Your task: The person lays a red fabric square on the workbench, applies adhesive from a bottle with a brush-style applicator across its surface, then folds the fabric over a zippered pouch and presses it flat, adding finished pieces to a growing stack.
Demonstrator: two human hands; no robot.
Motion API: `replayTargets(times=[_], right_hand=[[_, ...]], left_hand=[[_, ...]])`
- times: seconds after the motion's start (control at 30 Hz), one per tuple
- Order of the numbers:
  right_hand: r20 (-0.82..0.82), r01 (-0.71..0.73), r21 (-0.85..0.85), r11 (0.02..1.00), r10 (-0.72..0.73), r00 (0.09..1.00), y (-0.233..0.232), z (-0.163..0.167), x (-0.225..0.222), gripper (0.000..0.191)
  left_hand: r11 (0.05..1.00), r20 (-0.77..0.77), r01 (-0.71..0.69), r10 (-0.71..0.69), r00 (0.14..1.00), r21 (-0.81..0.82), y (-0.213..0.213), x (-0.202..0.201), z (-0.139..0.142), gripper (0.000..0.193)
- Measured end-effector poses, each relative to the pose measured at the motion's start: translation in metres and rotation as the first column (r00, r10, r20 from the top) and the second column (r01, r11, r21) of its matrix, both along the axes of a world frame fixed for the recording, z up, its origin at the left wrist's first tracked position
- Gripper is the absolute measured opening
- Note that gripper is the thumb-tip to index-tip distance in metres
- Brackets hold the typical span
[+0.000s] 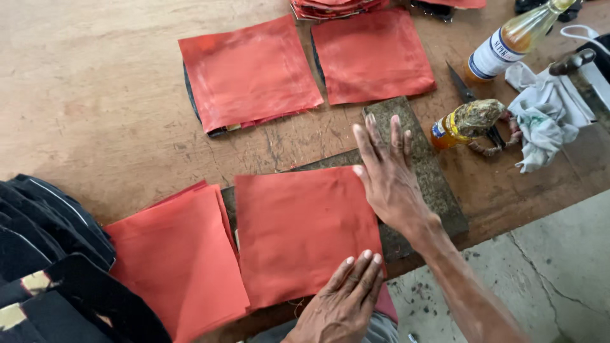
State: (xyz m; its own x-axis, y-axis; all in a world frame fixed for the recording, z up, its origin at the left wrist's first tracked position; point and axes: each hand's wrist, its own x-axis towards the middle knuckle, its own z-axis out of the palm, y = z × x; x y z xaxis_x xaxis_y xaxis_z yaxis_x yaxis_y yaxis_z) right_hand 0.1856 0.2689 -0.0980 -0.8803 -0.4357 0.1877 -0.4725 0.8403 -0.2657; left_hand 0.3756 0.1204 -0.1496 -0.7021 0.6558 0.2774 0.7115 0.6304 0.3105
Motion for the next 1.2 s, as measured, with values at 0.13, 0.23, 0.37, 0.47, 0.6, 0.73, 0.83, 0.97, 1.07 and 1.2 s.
replayTargets(times=[0.13,0.23,0.37,0.47,0.6,0.73,0.83,0.97,1.07,1.2], right_hand=[[0.085,-0.155,-0.057,0.986,0.16,0.983,0.024,-0.002,0.039,0.057],[0.088,-0.042,0.053,0.998,0.037,0.995,0.039,0.001,0.055,0.065],[0.089,0.097,0.162,0.982,-0.113,0.99,0.044,0.014,0.097,0.067],[0.125,0.139,0.035,0.99,-0.142,0.982,0.048,0.013,0.122,0.068],[0.056,-0.069,0.066,0.995,0.066,0.996,0.054,-0.009,0.135,0.081],[0.048,0.064,0.154,0.986,-0.072,0.996,0.08,-0.009,0.125,0.078],[0.058,0.14,0.04,0.989,-0.142,0.988,0.079,0.0,0.123,0.07],[0.041,-0.156,-0.057,0.986,0.158,0.987,0.04,-0.003,0.137,0.056],[0.026,-0.074,0.042,0.996,0.073,0.997,0.044,-0.009,0.123,0.066],[-0.085,0.355,0.032,0.934,-0.351,0.932,0.092,-0.006,0.08,0.07]], left_hand=[[0.997,0.06,0.032,-0.036,0.998,0.074,-0.004,0.002,-0.007,0.058],[0.999,0.056,0.016,-0.019,0.998,0.051,-0.016,0.007,-0.003,0.059],[0.99,0.015,-0.094,0.096,0.995,-0.104,-0.042,0.02,0.011,0.06],[0.977,0.056,-0.194,0.189,0.98,0.091,-0.044,0.023,0.018,0.071],[0.981,0.14,-0.19,0.182,0.973,0.043,-0.025,0.022,0.016,0.081],[0.97,0.073,-0.202,0.214,0.974,-0.138,-0.027,0.019,0.004,0.083],[0.986,0.15,-0.166,0.167,0.974,-0.024,-0.033,0.023,-0.003,0.084],[0.957,0.179,-0.281,0.265,0.948,0.069,-0.028,0.028,-0.01,0.081],[0.945,0.119,-0.328,0.325,0.938,0.001,-0.024,0.028,-0.019,0.083],[0.95,0.073,-0.308,0.311,0.947,-0.058,-0.031,0.031,-0.036,0.079]])
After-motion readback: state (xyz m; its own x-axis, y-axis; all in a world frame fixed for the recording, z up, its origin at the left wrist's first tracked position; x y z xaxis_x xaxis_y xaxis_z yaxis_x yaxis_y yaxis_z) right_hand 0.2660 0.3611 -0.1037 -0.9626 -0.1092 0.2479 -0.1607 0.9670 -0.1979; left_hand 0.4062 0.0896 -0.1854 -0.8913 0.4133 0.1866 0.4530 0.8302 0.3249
